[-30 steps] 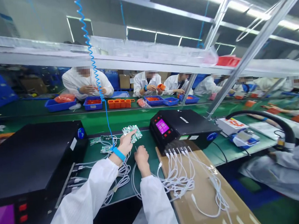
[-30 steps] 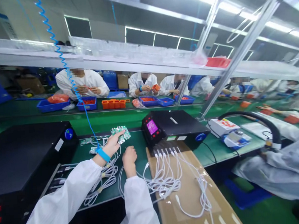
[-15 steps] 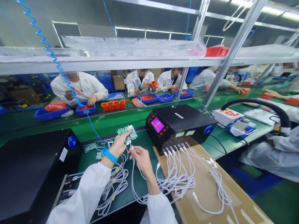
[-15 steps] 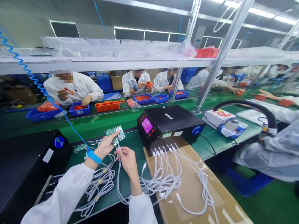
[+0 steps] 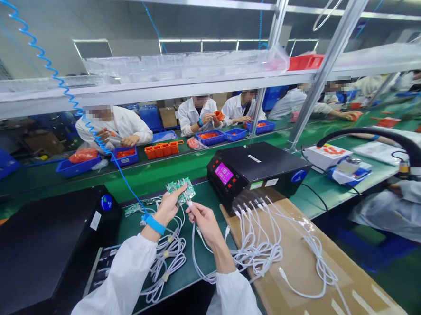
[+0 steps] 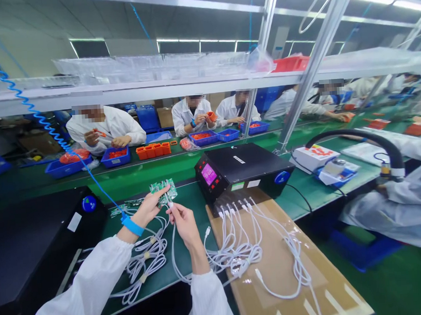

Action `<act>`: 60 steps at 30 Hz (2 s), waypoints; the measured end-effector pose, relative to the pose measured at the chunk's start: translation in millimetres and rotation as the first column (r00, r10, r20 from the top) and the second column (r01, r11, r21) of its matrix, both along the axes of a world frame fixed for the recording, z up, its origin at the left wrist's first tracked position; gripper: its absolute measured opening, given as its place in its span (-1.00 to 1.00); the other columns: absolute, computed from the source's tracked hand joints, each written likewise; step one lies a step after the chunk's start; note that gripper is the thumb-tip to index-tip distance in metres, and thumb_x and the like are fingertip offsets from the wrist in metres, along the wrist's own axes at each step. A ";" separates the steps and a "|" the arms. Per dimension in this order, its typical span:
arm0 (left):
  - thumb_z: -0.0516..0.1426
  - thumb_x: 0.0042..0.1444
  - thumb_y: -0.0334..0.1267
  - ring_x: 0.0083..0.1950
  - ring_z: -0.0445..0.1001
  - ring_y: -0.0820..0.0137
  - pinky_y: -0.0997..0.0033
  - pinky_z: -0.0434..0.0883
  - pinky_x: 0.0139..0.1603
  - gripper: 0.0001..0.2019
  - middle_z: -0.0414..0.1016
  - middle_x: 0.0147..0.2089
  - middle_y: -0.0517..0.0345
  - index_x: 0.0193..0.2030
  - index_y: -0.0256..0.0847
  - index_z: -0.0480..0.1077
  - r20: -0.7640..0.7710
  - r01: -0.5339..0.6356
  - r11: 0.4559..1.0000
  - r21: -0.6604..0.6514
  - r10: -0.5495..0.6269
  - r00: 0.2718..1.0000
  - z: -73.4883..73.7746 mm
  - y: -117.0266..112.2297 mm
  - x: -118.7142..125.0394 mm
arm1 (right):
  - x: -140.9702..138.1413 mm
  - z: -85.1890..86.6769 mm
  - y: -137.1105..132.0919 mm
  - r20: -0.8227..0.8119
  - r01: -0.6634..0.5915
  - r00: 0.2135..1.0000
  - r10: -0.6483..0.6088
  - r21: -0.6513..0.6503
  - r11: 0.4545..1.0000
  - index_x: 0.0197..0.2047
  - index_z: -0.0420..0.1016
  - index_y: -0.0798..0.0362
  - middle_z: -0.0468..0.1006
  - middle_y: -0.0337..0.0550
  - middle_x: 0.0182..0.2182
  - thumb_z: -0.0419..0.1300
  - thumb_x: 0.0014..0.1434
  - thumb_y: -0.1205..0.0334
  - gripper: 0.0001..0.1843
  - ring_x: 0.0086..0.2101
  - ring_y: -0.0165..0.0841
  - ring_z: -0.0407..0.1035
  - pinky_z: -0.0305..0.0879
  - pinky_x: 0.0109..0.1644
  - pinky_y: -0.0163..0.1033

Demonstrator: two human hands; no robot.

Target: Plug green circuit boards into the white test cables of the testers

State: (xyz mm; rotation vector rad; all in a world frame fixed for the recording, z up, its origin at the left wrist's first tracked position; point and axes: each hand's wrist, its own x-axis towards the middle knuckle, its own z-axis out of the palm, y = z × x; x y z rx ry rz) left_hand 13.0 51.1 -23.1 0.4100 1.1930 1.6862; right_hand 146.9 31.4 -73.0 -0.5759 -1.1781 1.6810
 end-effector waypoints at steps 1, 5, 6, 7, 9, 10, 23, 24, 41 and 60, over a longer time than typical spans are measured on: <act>0.46 -0.04 -0.47 -0.39 0.60 0.37 0.44 0.51 -0.34 -0.81 0.68 -0.30 -0.10 -0.29 -0.47 0.61 -0.013 0.011 1.000 0.011 -0.011 1.000 -0.1 -2.2 2.2 | -1.6 -0.8 0.9 -0.009 0.032 0.999 -0.032 -0.010 0.999 -0.29 0.63 0.11 0.52 -0.22 -0.48 0.41 0.08 -0.22 -0.50 -0.51 -0.48 0.20 0.18 -0.42 -0.31; 0.51 -0.11 -0.41 -0.32 0.64 0.33 0.40 0.54 -0.23 -0.69 0.70 -0.24 -0.12 -0.22 -0.46 0.62 -0.062 0.022 0.999 0.039 -0.019 0.998 0.0 -7.5 6.2 | -3.7 -4.1 0.7 -0.053 0.100 0.993 -0.103 -0.059 0.993 -0.17 0.61 0.11 0.57 -0.19 -0.43 0.43 0.06 -0.19 -0.48 -0.53 -0.49 0.21 0.14 -0.46 -0.31; 0.51 -0.12 -0.40 -0.30 0.64 0.32 0.39 0.55 -0.20 -0.67 0.70 -0.23 -0.13 -0.21 -0.46 0.62 -0.070 0.016 0.999 0.043 -0.013 0.997 0.1 -7.9 6.3 | -3.4 -4.7 0.1 -0.067 0.104 0.992 -0.110 -0.075 0.992 -0.14 0.61 0.11 0.57 -0.20 -0.42 0.44 0.06 -0.18 -0.48 -0.53 -0.49 0.21 0.12 -0.47 -0.32; 0.52 -0.14 -0.40 -0.28 0.65 0.32 0.39 0.55 -0.17 -0.66 0.70 -0.21 -0.13 -0.20 -0.46 0.62 -0.073 0.008 0.999 0.045 -0.005 0.997 0.2 -8.1 6.3 | -3.0 -5.2 -0.5 -0.080 0.109 0.990 -0.116 -0.091 0.990 -0.12 0.61 0.11 0.57 -0.20 -0.42 0.44 0.05 -0.17 -0.47 -0.54 -0.50 0.20 0.10 -0.47 -0.32; 0.52 -0.15 -0.40 -0.25 0.65 0.32 0.39 0.54 -0.14 -0.66 0.70 -0.20 -0.13 -0.21 -0.45 0.62 -0.065 -0.007 0.999 0.048 0.011 0.998 0.2 -8.4 6.4 | -2.1 -5.9 -1.6 -0.098 0.109 0.988 -0.120 -0.115 0.987 -0.09 0.61 0.12 0.57 -0.20 -0.41 0.46 0.04 -0.15 -0.45 -0.54 -0.51 0.19 0.06 -0.47 -0.33; 0.52 -0.15 -0.41 -0.25 0.65 0.32 0.40 0.54 -0.14 -0.67 0.70 -0.20 -0.12 -0.22 -0.44 0.62 -0.057 -0.011 0.999 0.049 0.014 0.998 0.1 -8.6 6.7 | -1.8 -6.2 -2.1 -0.102 0.099 0.988 -0.112 -0.122 0.988 -0.10 0.62 0.13 0.57 -0.19 -0.41 0.46 0.04 -0.15 -0.45 -0.53 -0.52 0.18 0.05 -0.47 -0.33; 0.58 -0.30 -0.28 -0.14 0.65 0.28 0.35 0.54 -0.04 -0.52 0.71 -0.11 -0.07 -0.18 -0.37 0.65 -0.078 -0.010 0.998 0.068 0.015 0.997 -7.1 -8.5 8.6 | -0.6 -14.2 -2.0 -0.131 0.084 0.985 -0.110 -0.189 0.978 -0.10 0.67 0.12 0.57 -0.17 -0.41 0.54 -0.07 -0.16 -0.40 -0.51 -0.53 0.17 -0.02 -0.47 -0.33; 0.58 -0.32 -0.27 -0.13 0.66 0.27 0.34 0.54 -0.04 -0.51 0.71 -0.11 -0.07 -0.19 -0.37 0.65 -0.075 -0.002 0.998 0.068 0.007 0.997 -8.0 -8.6 8.6 | -0.5 -14.4 -2.0 -0.132 0.087 0.985 -0.113 -0.189 0.978 -0.11 0.68 0.12 0.56 -0.17 -0.41 0.54 -0.07 -0.17 -0.40 -0.51 -0.53 0.16 -0.03 -0.47 -0.33; 0.55 -0.22 -0.32 -0.21 0.65 0.31 0.40 0.54 -0.18 -0.65 0.71 -0.18 -0.05 -0.28 -0.36 0.63 -0.003 0.037 0.998 0.050 -0.037 0.999 -15.6 -8.9 10.4 | 3.8 -14.7 -2.1 -0.114 0.081 0.988 -0.106 -0.204 0.976 -0.06 0.65 0.11 0.52 -0.23 -0.42 0.52 -0.05 -0.14 -0.39 -0.52 -0.55 0.08 -0.05 -0.45 -0.32; 0.56 -0.25 -0.25 -0.09 0.67 0.22 0.31 0.58 -0.02 -0.59 0.71 -0.11 -0.08 -0.25 -0.34 0.62 -0.039 0.055 0.996 0.065 -0.052 0.998 -22.5 -7.4 7.7 | 8.1 -17.7 -1.4 -0.070 0.084 0.992 -0.101 -0.213 0.973 -0.01 0.65 0.07 0.51 -0.23 -0.41 0.52 -0.05 -0.14 -0.38 -0.52 -0.53 0.05 -0.04 -0.45 -0.32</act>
